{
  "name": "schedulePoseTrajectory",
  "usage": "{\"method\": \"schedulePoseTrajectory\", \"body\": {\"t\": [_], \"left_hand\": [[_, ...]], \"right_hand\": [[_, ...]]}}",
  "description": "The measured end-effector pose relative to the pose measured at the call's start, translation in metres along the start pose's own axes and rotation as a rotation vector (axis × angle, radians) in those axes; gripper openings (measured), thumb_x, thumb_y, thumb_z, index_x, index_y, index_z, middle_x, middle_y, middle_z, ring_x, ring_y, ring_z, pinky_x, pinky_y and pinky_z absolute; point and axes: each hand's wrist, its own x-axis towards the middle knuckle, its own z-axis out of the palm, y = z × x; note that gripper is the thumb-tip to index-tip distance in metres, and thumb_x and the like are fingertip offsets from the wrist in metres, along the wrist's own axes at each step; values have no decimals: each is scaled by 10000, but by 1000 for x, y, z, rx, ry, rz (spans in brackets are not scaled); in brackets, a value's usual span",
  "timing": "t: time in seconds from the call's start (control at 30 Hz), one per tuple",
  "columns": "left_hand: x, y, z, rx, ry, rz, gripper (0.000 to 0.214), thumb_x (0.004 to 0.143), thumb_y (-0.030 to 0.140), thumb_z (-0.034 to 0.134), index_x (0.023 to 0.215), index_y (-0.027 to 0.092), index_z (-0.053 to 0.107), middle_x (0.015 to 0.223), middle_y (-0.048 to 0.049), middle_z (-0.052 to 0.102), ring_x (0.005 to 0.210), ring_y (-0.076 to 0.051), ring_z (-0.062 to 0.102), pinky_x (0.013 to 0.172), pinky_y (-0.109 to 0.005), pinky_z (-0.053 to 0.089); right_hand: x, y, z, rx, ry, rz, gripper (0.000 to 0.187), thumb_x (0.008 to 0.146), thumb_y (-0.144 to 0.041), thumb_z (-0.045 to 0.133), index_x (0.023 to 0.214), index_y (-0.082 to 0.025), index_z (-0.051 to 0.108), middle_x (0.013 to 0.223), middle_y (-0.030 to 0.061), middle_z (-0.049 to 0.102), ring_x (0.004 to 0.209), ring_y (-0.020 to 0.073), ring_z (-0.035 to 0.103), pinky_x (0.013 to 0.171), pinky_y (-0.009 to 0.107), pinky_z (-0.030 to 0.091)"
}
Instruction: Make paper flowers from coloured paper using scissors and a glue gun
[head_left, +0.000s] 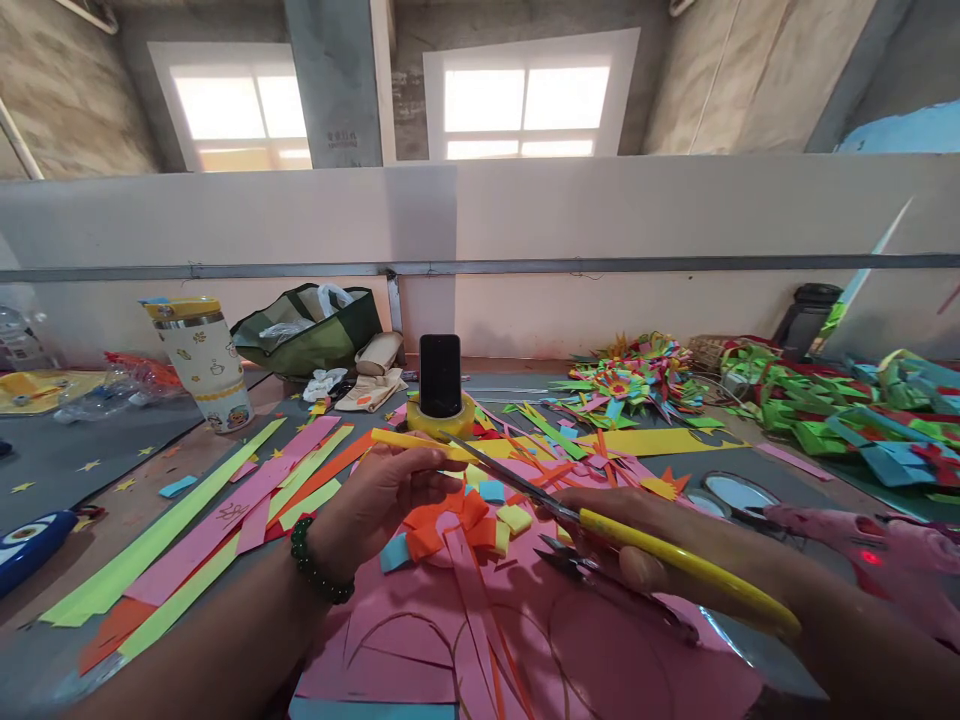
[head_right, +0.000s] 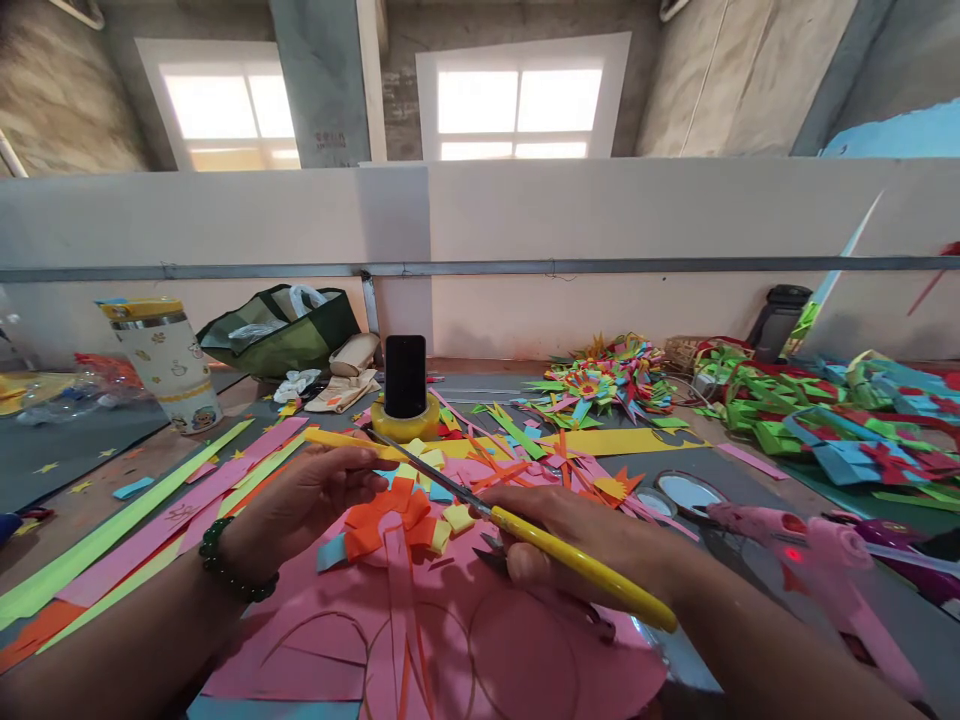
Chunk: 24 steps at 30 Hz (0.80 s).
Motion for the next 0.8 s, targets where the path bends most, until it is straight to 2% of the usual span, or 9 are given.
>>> {"method": "schedulePoseTrajectory", "body": {"t": [0.2, 0.33, 0.47, 0.6, 0.67, 0.8], "left_hand": [[2, -3, 0, -3, -6, -3, 36, 717, 129, 698, 726, 104, 724, 721, -68, 728, 611, -122, 677, 628, -187, 551], [2, -5, 0, 5, 1, 2, 31, 711, 137, 711, 724, 109, 714, 752, -76, 732, 622, -128, 681, 623, -194, 548], [1, -6, 1, 17, 12, 7, 59, 698, 150, 737, 729, 117, 701, 743, -80, 727, 619, -140, 683, 616, -207, 548], [1, -6, 3, 21, 13, 13, 56, 703, 143, 731, 738, 115, 696, 743, -77, 725, 617, -138, 684, 607, -202, 546], [2, -7, 3, 20, 12, 17, 51, 708, 136, 725, 741, 114, 695, 739, -73, 723, 618, -137, 684, 614, -203, 546], [2, -9, 2, 19, 6, 21, 54, 720, 146, 723, 747, 112, 692, 765, -78, 726, 636, -144, 689, 637, -213, 547]], "right_hand": [[-4, 0, 3, -13, 36, 111, 824, 724, -787, 435, 1293, -205, 560, 1067, 115, 626, 956, 308, 565, 852, 431, 431], [-3, 5, 2, -31, 14, 93, 814, 729, -772, 439, 1314, -217, 546, 1165, 126, 605, 1061, 352, 537, 885, 462, 429], [-3, 9, -1, -63, -27, 101, 834, 730, -782, 419, 1332, -217, 530, 1182, 135, 594, 1069, 363, 533, 901, 486, 418], [-5, 7, 2, -36, 38, 107, 840, 729, -800, 404, 1319, -218, 541, 1203, 135, 576, 1071, 352, 530, 916, 480, 405], [-5, 5, 4, -15, 85, 101, 839, 720, -809, 409, 1299, -221, 558, 1161, 127, 594, 1041, 338, 543, 894, 462, 420], [-3, 2, 7, 46, 30, 78, 801, 699, -820, 422, 1178, -211, 626, 932, 95, 640, 860, 285, 590, 705, 366, 486]]}}
